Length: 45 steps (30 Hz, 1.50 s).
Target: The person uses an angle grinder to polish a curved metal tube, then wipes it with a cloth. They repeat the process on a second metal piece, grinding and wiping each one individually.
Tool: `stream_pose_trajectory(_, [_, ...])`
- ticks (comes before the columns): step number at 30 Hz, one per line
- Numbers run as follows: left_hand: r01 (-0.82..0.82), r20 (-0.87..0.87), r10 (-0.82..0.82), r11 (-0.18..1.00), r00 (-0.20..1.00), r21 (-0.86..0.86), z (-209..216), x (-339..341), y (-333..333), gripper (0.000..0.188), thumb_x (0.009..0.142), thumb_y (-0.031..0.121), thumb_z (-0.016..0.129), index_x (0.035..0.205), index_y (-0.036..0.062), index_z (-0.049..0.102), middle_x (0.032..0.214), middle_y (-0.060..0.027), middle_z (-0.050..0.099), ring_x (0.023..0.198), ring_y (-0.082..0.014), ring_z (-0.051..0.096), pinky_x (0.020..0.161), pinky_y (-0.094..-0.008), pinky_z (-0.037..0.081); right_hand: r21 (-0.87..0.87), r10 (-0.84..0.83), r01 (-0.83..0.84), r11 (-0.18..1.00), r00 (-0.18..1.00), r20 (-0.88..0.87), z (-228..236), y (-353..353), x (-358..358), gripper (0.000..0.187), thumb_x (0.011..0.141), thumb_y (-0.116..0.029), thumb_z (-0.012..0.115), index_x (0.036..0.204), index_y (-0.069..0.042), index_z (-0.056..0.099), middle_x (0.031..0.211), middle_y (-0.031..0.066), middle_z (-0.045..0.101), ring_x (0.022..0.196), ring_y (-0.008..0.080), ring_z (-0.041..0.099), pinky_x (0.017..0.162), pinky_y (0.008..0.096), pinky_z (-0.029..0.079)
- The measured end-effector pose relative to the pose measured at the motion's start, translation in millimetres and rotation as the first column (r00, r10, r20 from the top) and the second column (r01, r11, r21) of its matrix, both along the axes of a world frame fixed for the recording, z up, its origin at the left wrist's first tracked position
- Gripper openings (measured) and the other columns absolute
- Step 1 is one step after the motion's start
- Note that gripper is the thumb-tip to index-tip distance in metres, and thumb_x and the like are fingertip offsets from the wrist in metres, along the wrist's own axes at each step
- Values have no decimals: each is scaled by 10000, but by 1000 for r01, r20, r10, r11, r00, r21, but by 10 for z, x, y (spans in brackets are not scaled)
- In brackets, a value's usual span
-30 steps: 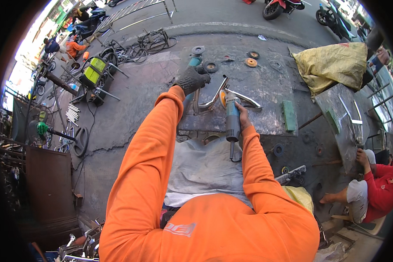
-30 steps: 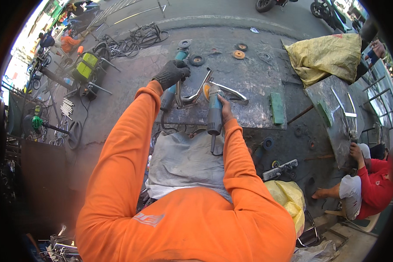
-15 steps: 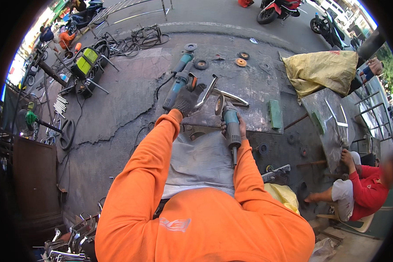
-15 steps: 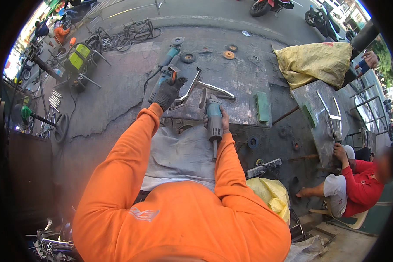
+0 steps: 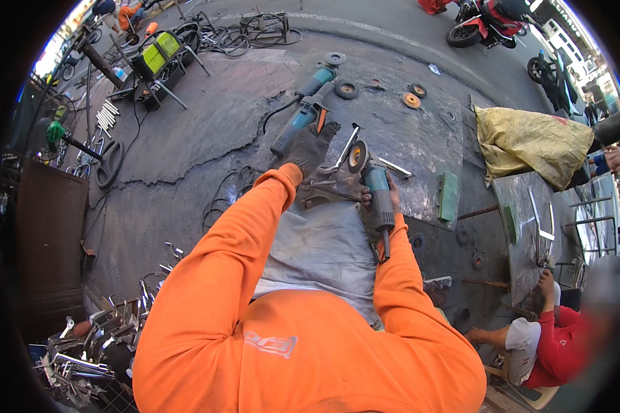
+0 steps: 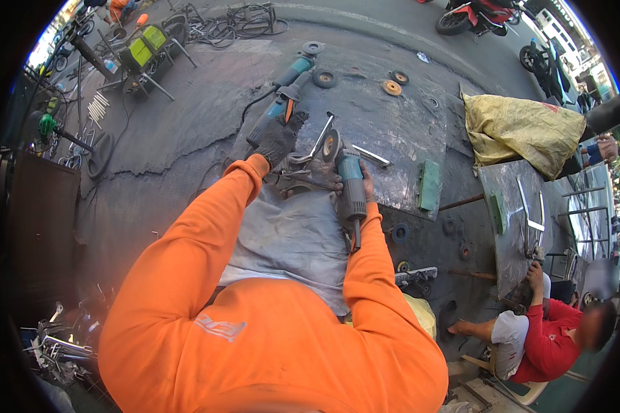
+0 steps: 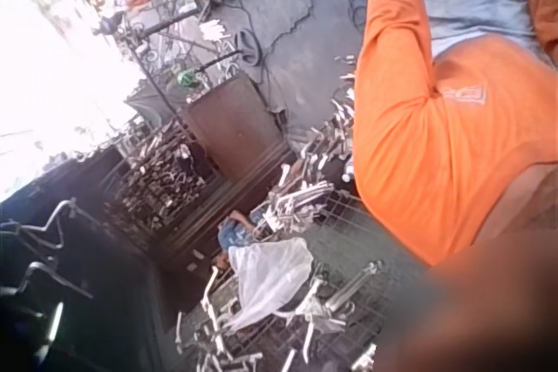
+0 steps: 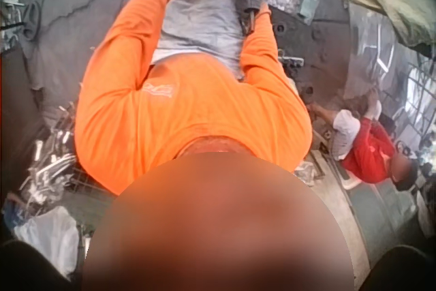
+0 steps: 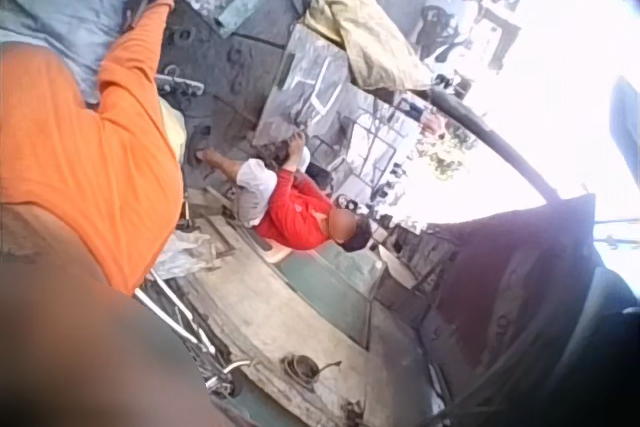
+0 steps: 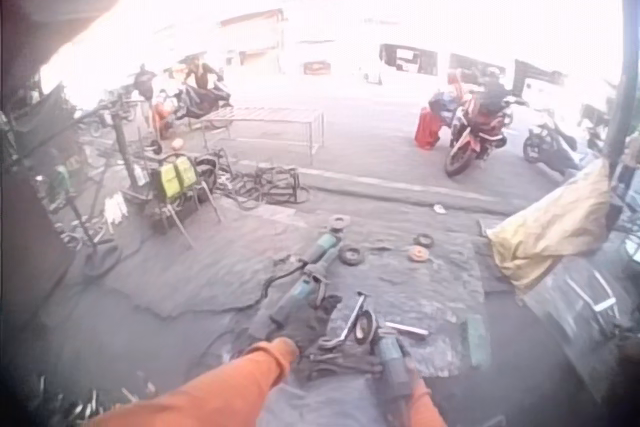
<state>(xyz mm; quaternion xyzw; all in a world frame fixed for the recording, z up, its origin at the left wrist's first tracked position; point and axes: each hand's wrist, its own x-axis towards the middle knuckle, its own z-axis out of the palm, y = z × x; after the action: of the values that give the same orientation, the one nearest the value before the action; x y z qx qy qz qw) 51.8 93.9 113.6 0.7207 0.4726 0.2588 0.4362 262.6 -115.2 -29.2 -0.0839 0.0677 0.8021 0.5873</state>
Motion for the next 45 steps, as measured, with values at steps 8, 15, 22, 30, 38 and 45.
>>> stream_pose_trajectory(8, [-26, 76, 22, 998, 997, 52, 106, -12, -118, 534, 1015, 523, 648, 1162, 13, 714, 989, -200, 732, 948, -324, 692, 860, -445, 515, 18, 69, -70, 997, 997, 30, 57, 15, 110, 976, 946, -745, 548, 1466, 73, 433, 991, 190, 607, 796, 343, 641, 693, 466, 569])
stream_pose_trajectory(15, [-37, -28, 37, 999, 999, -2, 216, -18, -136, 532, 1008, 508, 649, 1132, -7, 698, 974, -204, 728, 876, -327, 666, 816, -460, 501, -65, 79, -66, 996, 973, 216, 15, 72, 232, 937, 949, -732, 569, 1448, 57, 477, 979, 206, 622, 772, 354, 661, 672, 469, 600])
stream_pose_trajectory(22, [-48, -20, 48, 998, 999, 32, 282, -33, -182, 604, 998, 531, 649, 1191, -42, 678, 1022, -260, 729, 978, -414, 706, 880, -496, 522, -80, 88, -68, 995, 956, 281, -4, 47, 265, 956, 947, -745, 566, 1461, 56, 475, 987, 198, 620, 784, 343, 659, 698, 466, 608])
stream_pose_trajectory(30, [-19, -73, 21, 1000, 997, 19, 332, -43, -175, 663, 1002, 583, 619, 1226, -38, 669, 1067, -300, 726, 1042, -476, 699, 912, -510, 527, -102, 73, -39, 994, 933, 353, 119, 52, 194, 933, 956, -740, 543, 1426, 66, 508, 948, 205, 651, 736, 346, 681, 660, 455, 603])
stream_pose_trajectory(38, [-61, -118, 70, 995, 991, 79, 174, 4, -137, 669, 997, 608, 614, 1201, -27, 669, 1072, -310, 722, 1027, -487, 698, 875, -511, 538, -119, 33, 19, 993, 909, 416, 211, 34, 130, 849, 989, -686, 517, 1336, 86, 583, 905, 250, 714, 701, 376, 716, 647, 450, 612])
stream_pose_trajectory(45, [-85, -58, 89, 994, 994, 61, -68, 58, 54, 646, 1000, 590, 621, 1182, -28, 664, 1019, -284, 723, 969, -464, 700, 864, -509, 527, -157, -34, 212, 965, 689, 724, 256, 143, 57, 740, 982, -629, 584, 1293, 42, 619, 882, 217, 713, 629, 368, 712, 563, 488, 614])
